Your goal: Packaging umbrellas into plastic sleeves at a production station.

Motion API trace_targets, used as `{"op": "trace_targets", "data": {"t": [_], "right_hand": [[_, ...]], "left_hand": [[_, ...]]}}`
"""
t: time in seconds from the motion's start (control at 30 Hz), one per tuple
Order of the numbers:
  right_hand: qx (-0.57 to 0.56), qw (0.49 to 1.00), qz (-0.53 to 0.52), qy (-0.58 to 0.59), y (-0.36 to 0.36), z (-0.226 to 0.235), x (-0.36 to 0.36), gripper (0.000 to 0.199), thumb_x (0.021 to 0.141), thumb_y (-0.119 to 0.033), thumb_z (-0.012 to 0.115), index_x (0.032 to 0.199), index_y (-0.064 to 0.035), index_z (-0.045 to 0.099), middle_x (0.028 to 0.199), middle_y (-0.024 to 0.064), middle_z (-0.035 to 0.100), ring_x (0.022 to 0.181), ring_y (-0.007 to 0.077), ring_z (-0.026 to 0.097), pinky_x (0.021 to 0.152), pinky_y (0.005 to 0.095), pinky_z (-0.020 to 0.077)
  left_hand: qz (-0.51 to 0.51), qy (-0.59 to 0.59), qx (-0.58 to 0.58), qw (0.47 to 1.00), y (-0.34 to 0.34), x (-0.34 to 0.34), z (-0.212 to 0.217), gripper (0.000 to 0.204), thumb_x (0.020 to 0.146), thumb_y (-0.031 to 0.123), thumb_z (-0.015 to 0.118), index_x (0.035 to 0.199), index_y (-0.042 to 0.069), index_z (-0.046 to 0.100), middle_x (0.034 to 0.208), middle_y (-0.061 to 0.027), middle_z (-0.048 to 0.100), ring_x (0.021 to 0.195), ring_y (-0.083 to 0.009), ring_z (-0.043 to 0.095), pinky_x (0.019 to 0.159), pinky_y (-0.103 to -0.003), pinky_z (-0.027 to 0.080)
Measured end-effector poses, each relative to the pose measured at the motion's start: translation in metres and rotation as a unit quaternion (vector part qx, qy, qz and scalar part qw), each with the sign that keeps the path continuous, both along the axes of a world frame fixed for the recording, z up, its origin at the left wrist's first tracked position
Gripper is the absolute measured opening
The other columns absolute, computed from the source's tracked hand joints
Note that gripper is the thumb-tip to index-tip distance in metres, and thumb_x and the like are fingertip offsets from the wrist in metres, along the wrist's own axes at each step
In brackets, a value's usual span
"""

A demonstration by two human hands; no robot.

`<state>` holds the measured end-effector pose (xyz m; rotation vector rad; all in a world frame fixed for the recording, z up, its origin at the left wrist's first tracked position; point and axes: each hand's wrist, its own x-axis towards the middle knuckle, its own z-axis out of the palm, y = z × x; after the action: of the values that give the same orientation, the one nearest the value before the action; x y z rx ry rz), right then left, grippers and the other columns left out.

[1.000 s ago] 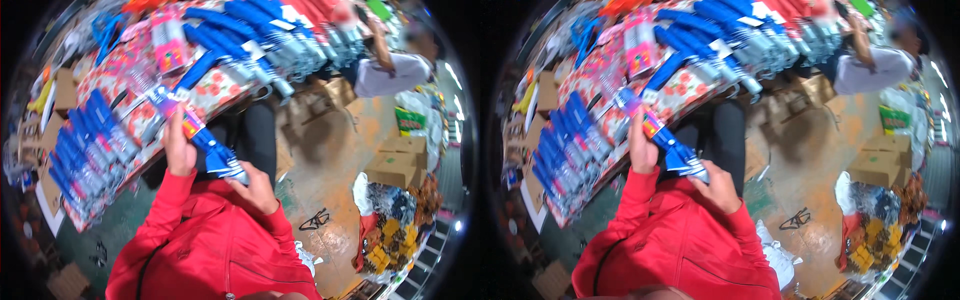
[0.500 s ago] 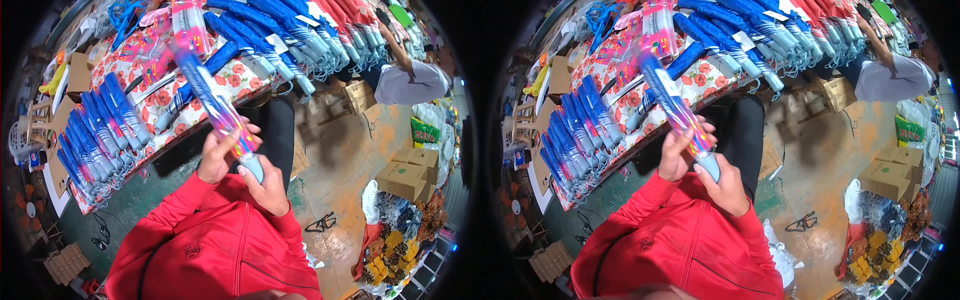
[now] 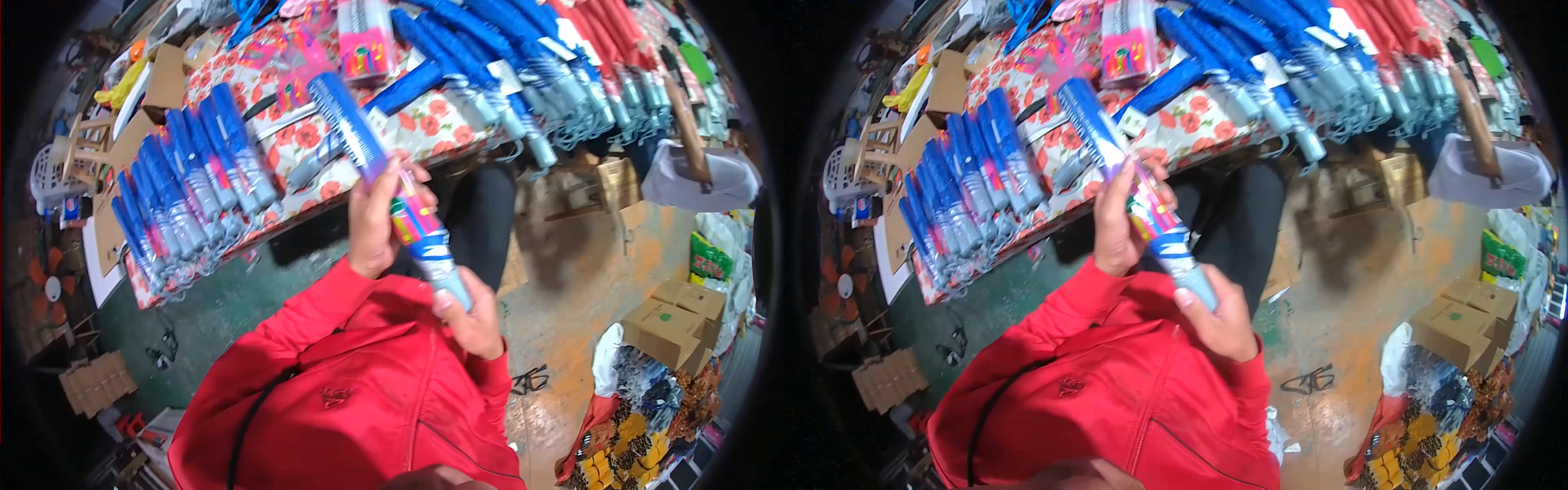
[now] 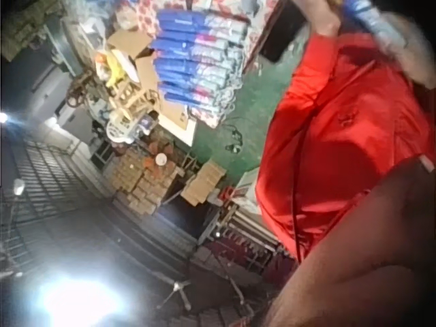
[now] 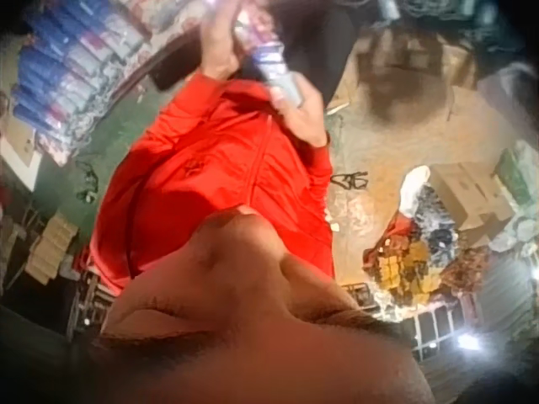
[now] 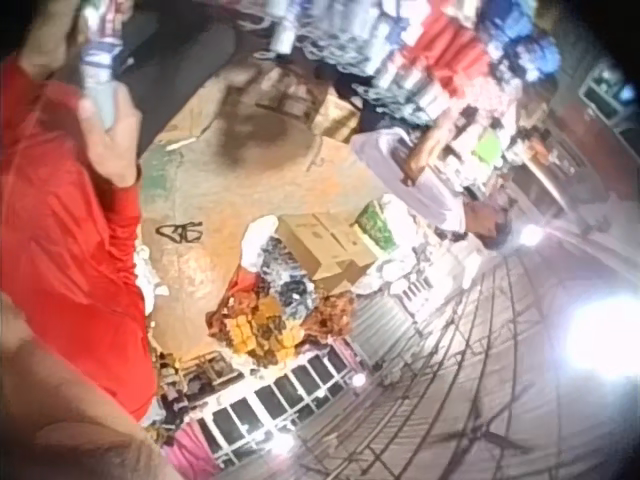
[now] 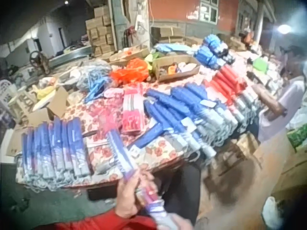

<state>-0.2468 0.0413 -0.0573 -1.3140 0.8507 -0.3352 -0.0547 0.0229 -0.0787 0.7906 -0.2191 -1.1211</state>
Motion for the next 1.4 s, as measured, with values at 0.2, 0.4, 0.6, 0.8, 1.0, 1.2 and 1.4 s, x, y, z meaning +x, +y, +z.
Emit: {"op": "trace_targets", "data": {"t": [0.2, 0.4, 0.6, 0.8, 1.0, 1.2, 1.4], "right_hand": [[-0.098, 0.989, -0.108, 0.019, 0.017, -0.004, 0.023, 0.028, 0.091, -0.014, 0.063, 0.112, 0.0034, 0.061, 0.079, 0.0106, 0.066, 0.062, 0.018, 0.053, 0.062, 0.0299, 0.0461], [-0.155, 0.984, -0.07, 0.05, 0.002, 0.007, 0.024, 0.027, 0.092, -0.015, 0.062, 0.11, 0.0046, 0.059, 0.077, 0.01, 0.065, 0.059, 0.0188, 0.051, 0.06, 0.0288, 0.0445], [0.05, 0.993, -0.05, -0.095, 0.013, -0.013, 0.015, 0.026, 0.093, -0.015, 0.06, 0.111, 0.0038, 0.059, 0.075, 0.0085, 0.064, 0.058, 0.0168, 0.05, 0.059, 0.027, 0.0428], [-0.03, 0.995, -0.089, -0.029, 0.017, -0.013, 0.038, 0.024, 0.093, -0.014, 0.06, 0.11, 0.0027, 0.06, 0.074, 0.006, 0.062, 0.059, 0.0126, 0.05, 0.058, 0.0245, 0.0413], [0.058, 0.997, -0.038, -0.019, 0.029, -0.003, 0.021, 0.023, 0.091, -0.011, 0.06, 0.11, 0.0029, 0.06, 0.073, 0.005, 0.06, 0.06, 0.0105, 0.05, 0.059, 0.0233, 0.0417], [0.034, 0.995, -0.091, -0.016, 0.021, -0.026, 0.03, 0.025, 0.089, -0.006, 0.058, 0.112, 0.0037, 0.059, 0.073, 0.0052, 0.06, 0.06, 0.0104, 0.05, 0.059, 0.0218, 0.0422], [0.014, 1.0, -0.011, -0.019, 0.016, -0.022, 0.048, 0.022, 0.092, -0.008, 0.056, 0.111, 0.0032, 0.06, 0.072, 0.005, 0.059, 0.06, 0.0103, 0.05, 0.057, 0.0213, 0.0416]], "left_hand": [[-0.065, -0.073, 0.023, 0.995, 0.022, -0.039, 0.005, 0.033, 0.101, 0.023, 0.054, 0.125, 0.0, 0.049, 0.092, -0.0084, 0.06, 0.064, -0.015, 0.06, 0.057, -0.026, 0.05], [-0.017, 0.018, 0.007, 1.0, 0.006, -0.019, 0.005, 0.033, 0.099, 0.018, 0.058, 0.126, 0.001, 0.049, 0.087, -0.0098, 0.061, 0.066, -0.017, 0.064, 0.057, -0.026, 0.051], [-0.023, -0.016, -0.018, 0.999, 0.023, -0.012, 0.004, 0.037, 0.096, 0.013, 0.06, 0.128, 0.0, 0.047, 0.092, -0.012, 0.062, 0.068, -0.019, 0.065, 0.059, -0.027, 0.052], [-0.089, -0.024, -0.017, 0.996, 0.03, -0.017, -0.006, 0.042, 0.094, 0.011, 0.059, 0.132, 0.0, 0.044, 0.098, -0.0127, 0.061, 0.069, -0.0197, 0.064, 0.059, -0.029, 0.053], [-0.069, 0.032, 0.014, 0.997, 0.051, -0.014, -0.009, 0.042, 0.093, 0.008, 0.061, 0.13, 0.001, 0.044, 0.098, -0.0128, 0.06, 0.069, -0.0204, 0.064, 0.061, -0.03, 0.054], [-0.024, 0.038, 0.045, 0.998, 0.046, -0.013, -0.021, 0.042, 0.091, 0.007, 0.062, 0.129, 0.002, 0.044, 0.098, -0.0134, 0.06, 0.069, -0.0209, 0.064, 0.06, -0.031, 0.054], [-0.071, 0.001, 0.004, 0.997, 0.058, 0.025, -0.01, 0.043, 0.088, 0.005, 0.064, 0.127, 0.001, 0.046, 0.093, -0.0118, 0.063, 0.066, -0.0195, 0.063, 0.059, -0.03, 0.053]]}}
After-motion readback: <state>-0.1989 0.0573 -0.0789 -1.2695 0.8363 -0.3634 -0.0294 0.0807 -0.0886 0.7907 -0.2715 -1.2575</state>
